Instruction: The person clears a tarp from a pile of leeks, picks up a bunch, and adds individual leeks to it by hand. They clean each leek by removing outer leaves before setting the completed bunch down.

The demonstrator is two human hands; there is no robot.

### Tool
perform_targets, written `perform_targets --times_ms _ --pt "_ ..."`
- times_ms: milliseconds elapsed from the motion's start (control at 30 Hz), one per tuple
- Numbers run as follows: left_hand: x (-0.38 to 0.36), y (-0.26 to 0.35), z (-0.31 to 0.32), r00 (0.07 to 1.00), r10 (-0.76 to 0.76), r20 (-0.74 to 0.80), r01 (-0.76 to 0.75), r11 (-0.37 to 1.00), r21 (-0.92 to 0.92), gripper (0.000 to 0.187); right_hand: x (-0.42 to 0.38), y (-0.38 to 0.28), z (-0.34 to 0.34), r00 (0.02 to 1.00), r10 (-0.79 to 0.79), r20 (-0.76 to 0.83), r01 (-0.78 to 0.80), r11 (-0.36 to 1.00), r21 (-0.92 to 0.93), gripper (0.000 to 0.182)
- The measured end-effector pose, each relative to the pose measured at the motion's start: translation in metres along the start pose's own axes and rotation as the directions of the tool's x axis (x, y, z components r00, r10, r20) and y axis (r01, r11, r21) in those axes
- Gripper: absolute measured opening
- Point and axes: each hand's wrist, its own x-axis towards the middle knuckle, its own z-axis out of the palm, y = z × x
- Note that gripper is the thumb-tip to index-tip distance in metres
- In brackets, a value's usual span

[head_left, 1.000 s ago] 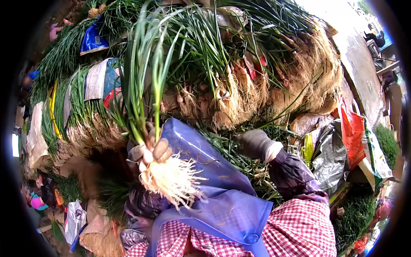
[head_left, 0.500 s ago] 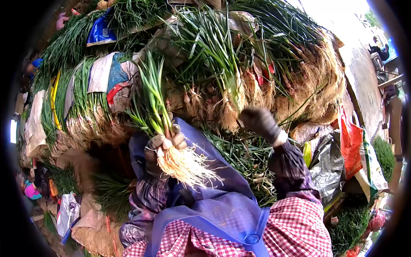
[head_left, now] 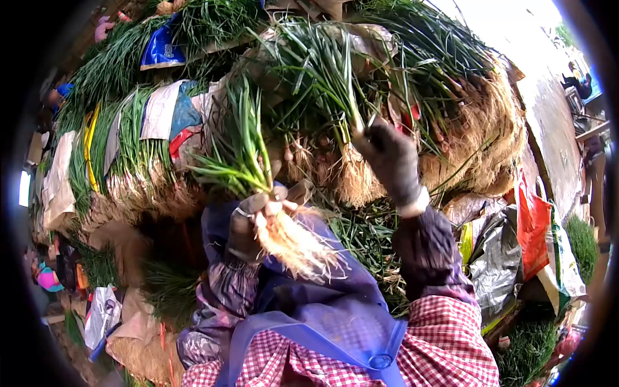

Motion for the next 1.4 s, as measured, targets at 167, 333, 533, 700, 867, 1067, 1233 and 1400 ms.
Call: perform_targets --times_ms 167,333,533,700,867,1067,1233,1400 --pt "0.017 -0.013 -0.005 0.988 -0.119 -0.099 0.127 0.989 0.073 0.027 -0.082 -0.057 0.011 0.899 0.149 0.413 -0.280 0.919 0.279 0.016" --pt "0.004 -0.019 -0.002 0.987 -0.051 -0.155 0.056 0.998 0.029 0.027 -0.092 0.005 -0.019 0.378 0.569 0.730 0.022 0.783 -0.622 0.041" --pt "-0.005 -0.035 -0.011 0.971 -0.097 -0.220 0.131 0.981 0.146 0.031 -0.035 -0.045 0.011 0.545 0.539 0.642 -0.786 0.596 0.167 0.034" --pt "-0.012 -0.030 0.001 0.954 -0.100 -0.281 0.157 0.970 0.186 0.027 -0.044 -0.032 0.057 0.940 -0.003 0.341 0.013 1.000 -0.027 0.020" --pt "-0.012 -0.025 0.012 0.966 -0.209 -0.153 0.195 0.976 -0.098 0.048 -0.056 0.001 0.042 0.722 0.674 0.156 -0.487 0.334 0.807 0.013" --pt "-0.017 -0.016 -0.002 0.997 -0.007 -0.077 -0.001 0.994 -0.111 0.051 -0.039 0.022 -0.010 0.614 0.464 0.638 0.014 0.802 -0.597 0.017" --pt "-0.005 -0.015 -0.003 0.996 -0.082 0.028 0.086 0.979 -0.185 0.054 -0.002 0.090 -0.006 0.997 0.081 0.002 -0.064 0.813 -0.579 0.023" --pt "-0.003 -0.019 0.011 0.999 -0.044 -0.027 0.043 0.998 -0.036 0.054 -0.029 0.001 -0.007 0.966 -0.192 0.171 0.252 0.842 -0.478 0.018"
